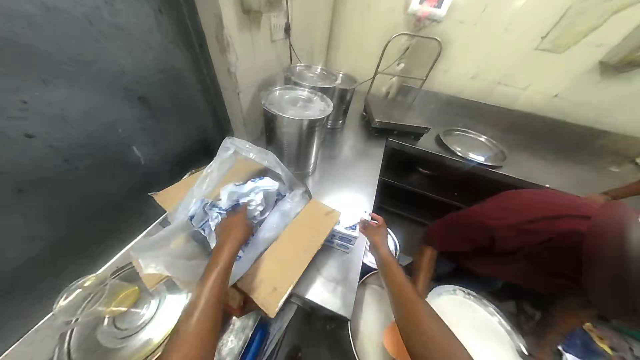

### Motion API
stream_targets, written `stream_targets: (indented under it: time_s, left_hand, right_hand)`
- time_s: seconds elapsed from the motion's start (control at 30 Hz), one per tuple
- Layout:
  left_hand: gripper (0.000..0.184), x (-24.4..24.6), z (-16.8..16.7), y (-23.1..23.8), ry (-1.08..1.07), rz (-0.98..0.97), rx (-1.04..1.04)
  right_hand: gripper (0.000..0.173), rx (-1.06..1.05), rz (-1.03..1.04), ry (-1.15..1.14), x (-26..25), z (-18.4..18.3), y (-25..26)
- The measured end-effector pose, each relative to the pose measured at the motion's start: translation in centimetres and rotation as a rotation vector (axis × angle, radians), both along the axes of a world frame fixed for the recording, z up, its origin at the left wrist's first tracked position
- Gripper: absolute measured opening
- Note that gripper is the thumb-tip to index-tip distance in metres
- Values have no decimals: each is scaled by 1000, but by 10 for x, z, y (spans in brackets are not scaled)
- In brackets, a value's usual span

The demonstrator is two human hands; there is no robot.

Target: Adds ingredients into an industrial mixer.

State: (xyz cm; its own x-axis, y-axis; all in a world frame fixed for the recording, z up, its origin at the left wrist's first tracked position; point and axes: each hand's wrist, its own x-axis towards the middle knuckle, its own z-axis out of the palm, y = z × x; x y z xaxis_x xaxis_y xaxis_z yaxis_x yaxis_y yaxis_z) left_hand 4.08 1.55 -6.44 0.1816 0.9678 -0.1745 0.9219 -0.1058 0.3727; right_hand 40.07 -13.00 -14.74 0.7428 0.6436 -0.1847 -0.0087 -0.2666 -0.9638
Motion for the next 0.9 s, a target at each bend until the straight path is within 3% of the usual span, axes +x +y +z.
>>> stream_targets:
  time_s: [0.1, 0.2, 0.27, 0.33, 0.4, 0.47, 0.57, 0.7, 0.83, 0.9]
  left_hand:
    - [73, 13, 23, -35, -68, -12, 59]
    - [58, 50, 22, -88, -380, -201, 26]
    - [47, 90, -2, -129, -767, -320, -289]
    - [59, 131, -36, -162, -1013, -282, -599]
    - [69, 170, -73, -169, -1037, -35, -593]
    - [62, 198, -104, -150, -962, 144, -429]
    - [45, 213, -112, -128, -837, 150, -360]
    - [61, 203, -108, -156, -1033, 107, -200]
    - [45, 176, -102, -208, -1188, 246, -352]
    - [55, 166, -102, -229, -1276, 383, -530]
  right_hand:
    - [58, -11, -10, -130, 0, 12, 11]
    - [79, -18, -76, -145, -22, 2, 3]
    - [83, -27, -149, -31, -40, -11, -1]
    - [81, -52, -195, 95, -51, -17, -2]
    - [76, -76, -184, 99, -48, -30, -2]
    - [69, -111, -140, 60, -41, -36, -3]
    - [60, -173, -37, -23, -38, -28, -9]
    - [54, -206, 0, -36, -47, -22, -29]
    - [47, -22, -96, 227, -67, -33, -79]
    - [45, 81, -129, 179, -78, -40, -113]
